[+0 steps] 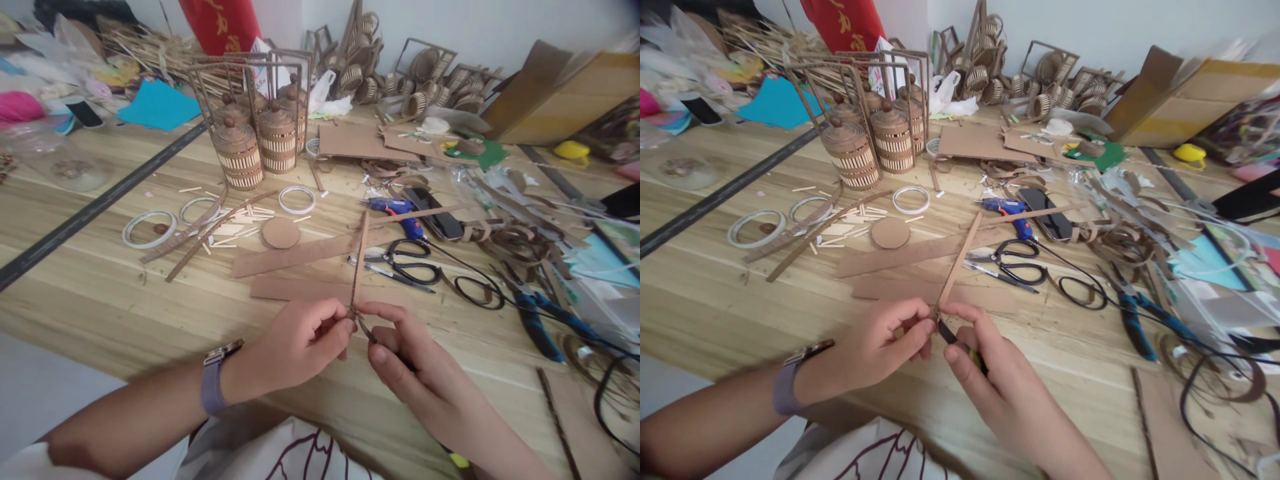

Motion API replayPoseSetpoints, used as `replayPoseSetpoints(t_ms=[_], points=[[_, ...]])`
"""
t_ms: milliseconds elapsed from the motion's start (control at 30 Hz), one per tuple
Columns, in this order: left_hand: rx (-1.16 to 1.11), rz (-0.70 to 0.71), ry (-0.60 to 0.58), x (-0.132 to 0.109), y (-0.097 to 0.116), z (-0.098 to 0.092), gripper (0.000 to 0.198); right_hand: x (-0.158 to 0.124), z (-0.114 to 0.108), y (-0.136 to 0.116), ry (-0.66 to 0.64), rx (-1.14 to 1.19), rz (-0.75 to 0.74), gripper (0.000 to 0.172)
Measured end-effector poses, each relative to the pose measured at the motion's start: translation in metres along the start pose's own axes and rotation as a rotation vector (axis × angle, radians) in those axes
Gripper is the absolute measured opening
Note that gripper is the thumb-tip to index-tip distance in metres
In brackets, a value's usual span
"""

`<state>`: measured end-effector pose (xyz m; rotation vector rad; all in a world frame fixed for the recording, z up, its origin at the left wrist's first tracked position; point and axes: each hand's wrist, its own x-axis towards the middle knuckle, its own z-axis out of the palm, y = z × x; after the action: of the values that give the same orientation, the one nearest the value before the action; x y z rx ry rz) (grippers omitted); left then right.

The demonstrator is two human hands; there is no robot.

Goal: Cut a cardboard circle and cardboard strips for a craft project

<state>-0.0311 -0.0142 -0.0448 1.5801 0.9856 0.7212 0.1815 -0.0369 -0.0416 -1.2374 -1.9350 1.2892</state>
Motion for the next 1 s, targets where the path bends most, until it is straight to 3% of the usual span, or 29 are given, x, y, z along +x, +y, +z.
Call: replayPoseSetpoints(t_ms=[567, 867, 1000], points=[[0.071, 0.045, -0.061, 0.0, 0.001, -0.002, 0.025, 0.002, -0.002, -0.006, -0.11, 0.102, 0.05, 0.035], [0.02, 0.052, -0.076, 0.001, -0.001, -0.002, 0.023, 0.002, 0.008, -0.004, 0.088, -0.175, -0.072, 0.027], [0.05, 0.063, -0.068, 0.001, -0.001, -0.002, 0.025, 0.002, 0.008, -0.005, 0.13, -0.195, -0.12, 0.026]])
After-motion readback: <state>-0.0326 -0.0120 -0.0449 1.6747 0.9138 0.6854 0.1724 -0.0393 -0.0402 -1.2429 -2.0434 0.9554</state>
